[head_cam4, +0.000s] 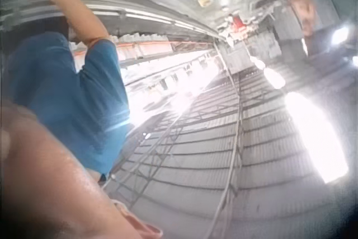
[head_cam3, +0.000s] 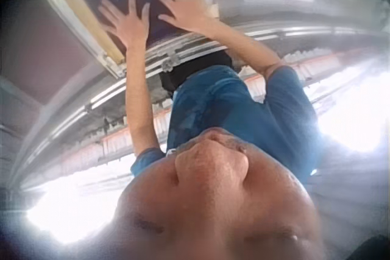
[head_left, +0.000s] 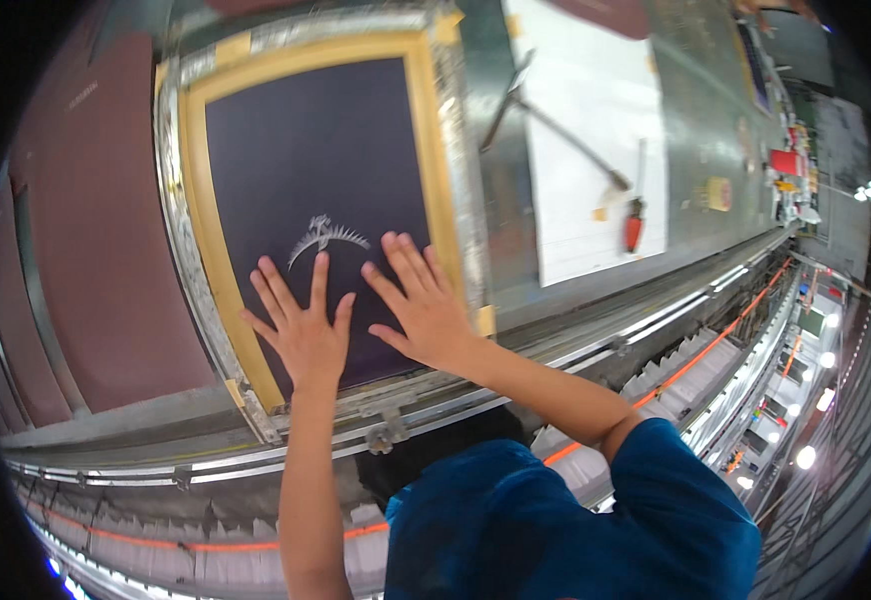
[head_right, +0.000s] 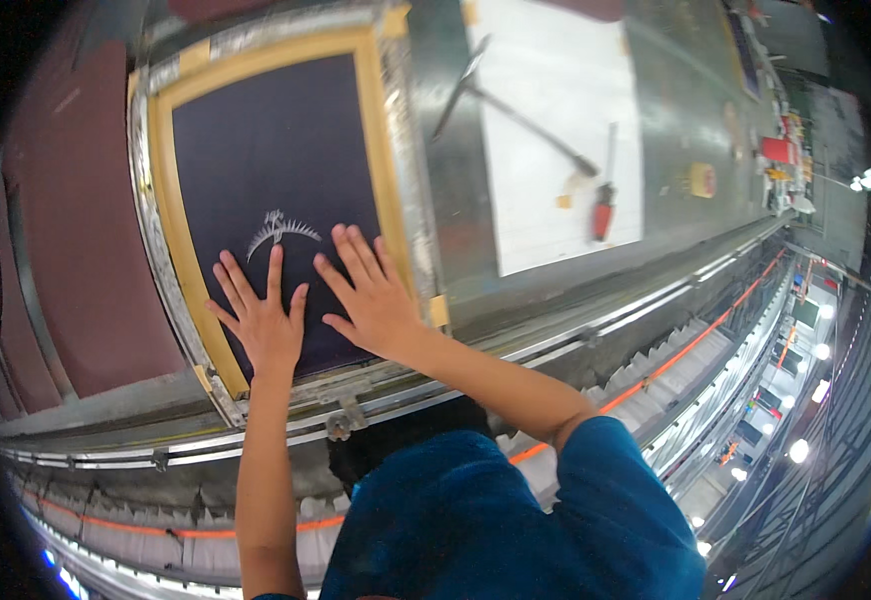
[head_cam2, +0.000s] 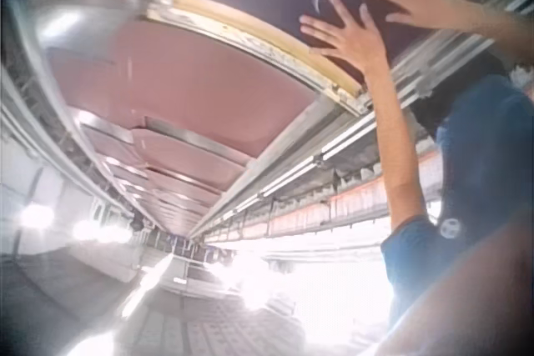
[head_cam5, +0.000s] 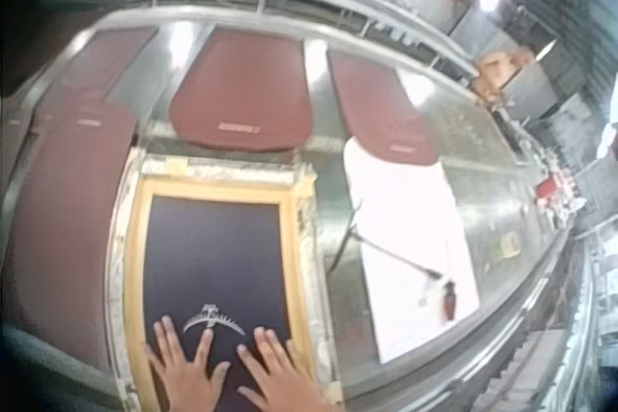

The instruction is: The person assembles a rectangular frame by applying tape to a purple panel, aligning it with a metal frame, and securing it with a screwdriver. The person repeatedly adjusts the frame and uses a metal bar to tighten components.

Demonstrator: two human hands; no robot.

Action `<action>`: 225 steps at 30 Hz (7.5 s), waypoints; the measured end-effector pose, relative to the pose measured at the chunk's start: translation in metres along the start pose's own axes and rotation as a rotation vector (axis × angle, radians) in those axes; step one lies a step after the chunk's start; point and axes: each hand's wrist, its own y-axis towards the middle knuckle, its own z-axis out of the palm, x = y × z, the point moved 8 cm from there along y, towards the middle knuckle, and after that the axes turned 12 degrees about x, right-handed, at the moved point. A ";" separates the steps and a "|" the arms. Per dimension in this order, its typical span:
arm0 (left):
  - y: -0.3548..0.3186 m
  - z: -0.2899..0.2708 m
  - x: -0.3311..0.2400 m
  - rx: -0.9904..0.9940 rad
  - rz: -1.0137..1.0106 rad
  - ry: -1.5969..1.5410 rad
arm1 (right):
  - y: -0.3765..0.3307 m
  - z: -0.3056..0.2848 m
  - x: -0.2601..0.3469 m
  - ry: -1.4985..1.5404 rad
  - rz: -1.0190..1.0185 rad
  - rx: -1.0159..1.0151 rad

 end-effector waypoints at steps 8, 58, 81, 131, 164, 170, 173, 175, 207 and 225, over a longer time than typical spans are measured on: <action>-0.004 -0.006 -0.005 -0.046 0.012 0.051 | -0.071 -0.135 -0.249 0.296 0.351 -0.646; -0.187 0.037 0.029 -0.118 0.760 -0.378 | -0.255 -0.077 0.187 1.005 0.112 -0.238; -0.188 0.038 0.032 -0.112 0.748 -0.401 | -0.155 -0.046 0.181 0.909 0.005 0.039; -0.179 0.040 0.025 0.083 0.653 -0.340 | -0.138 -0.118 0.268 -0.786 -0.668 0.044; -0.182 0.029 0.021 -0.012 0.684 -0.346 | -0.114 -0.097 0.227 -0.202 -0.170 0.179; -0.182 0.027 0.024 -0.006 0.677 -0.353 | -0.140 -0.111 0.261 -0.697 -0.665 0.155; -0.183 0.025 0.023 -0.013 0.690 -0.352 | -0.142 -0.119 0.268 -0.913 -0.741 0.079; -0.181 0.027 0.021 0.014 0.698 -0.335 | -0.131 -0.112 0.263 -0.981 -0.620 0.219; -0.176 0.047 0.024 0.052 0.687 -0.251 | -0.143 -0.096 0.246 -0.349 -0.660 0.158; -0.174 0.012 0.009 0.247 0.680 -0.358 | -0.129 -0.112 0.255 -0.581 -1.129 0.079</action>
